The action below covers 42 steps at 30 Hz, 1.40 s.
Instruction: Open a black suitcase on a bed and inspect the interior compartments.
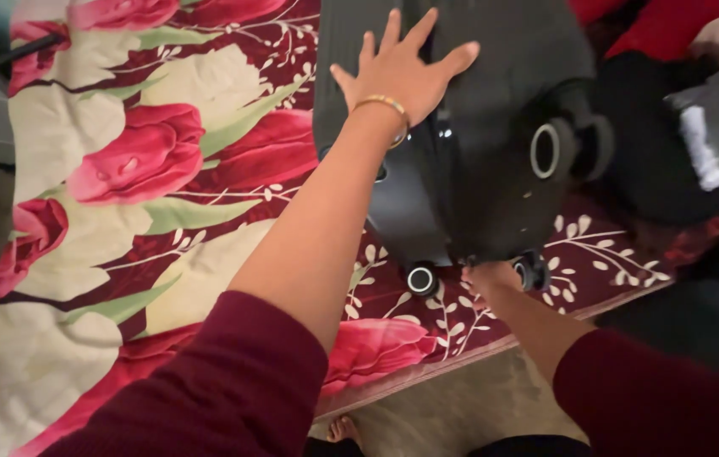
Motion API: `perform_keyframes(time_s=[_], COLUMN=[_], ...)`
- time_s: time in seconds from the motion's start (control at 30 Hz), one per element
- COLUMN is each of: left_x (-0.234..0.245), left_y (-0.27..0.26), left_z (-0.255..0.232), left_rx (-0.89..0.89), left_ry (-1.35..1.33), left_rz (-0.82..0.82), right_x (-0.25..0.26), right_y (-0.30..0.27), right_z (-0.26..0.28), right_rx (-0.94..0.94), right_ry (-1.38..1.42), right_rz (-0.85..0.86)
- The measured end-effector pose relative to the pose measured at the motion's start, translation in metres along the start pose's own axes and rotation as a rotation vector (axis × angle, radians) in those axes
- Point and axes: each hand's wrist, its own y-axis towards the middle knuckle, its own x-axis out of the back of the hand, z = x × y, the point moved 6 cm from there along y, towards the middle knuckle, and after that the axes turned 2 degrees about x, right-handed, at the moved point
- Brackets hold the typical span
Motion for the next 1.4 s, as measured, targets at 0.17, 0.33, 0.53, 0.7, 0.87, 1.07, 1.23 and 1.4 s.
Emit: perform_keyframes(time_s=[0.17, 0.33, 0.53, 0.7, 0.87, 1.07, 1.23, 1.4], left_x=[0.0, 0.008, -0.001, 0.002, 0.003, 0.004, -0.008, -0.009], left_y=[0.001, -0.009, -0.003, -0.001, -0.001, -0.005, -0.008, -0.016], left_z=[0.001, 0.0, 0.011, 0.006, 0.003, 0.0, 0.013, 0.041], left_rx=[0.004, 0.023, 0.017, 0.009, 0.032, 0.128, 0.254, 0.375], left_ry=[-0.023, -0.033, -0.012, 0.032, 0.033, 0.047, 0.027, -0.092], left_rz=[-0.034, -0.023, 0.011, 0.057, 0.135, 0.209, 0.235, 0.214], right_x=[-0.002, -0.008, -0.009, 0.064, 0.197, 0.207, 0.169, 0.17], right_y=[0.01, 0.044, 0.044, 0.028, -0.031, -0.223, -0.214, -0.179], right_z=[-0.003, -0.014, -0.017, -0.024, 0.096, 0.295, 0.298, 0.279], right_rx=[-0.008, -0.037, -0.103, -0.238, 0.134, 0.421, 0.502, 0.668], right_ry=[-0.159, -0.201, -0.247, 0.038, 0.429, 0.205, 0.105, -0.074], right_rz=[-0.022, -0.071, -0.025, 0.1, -0.11, 0.078, 0.176, 0.057])
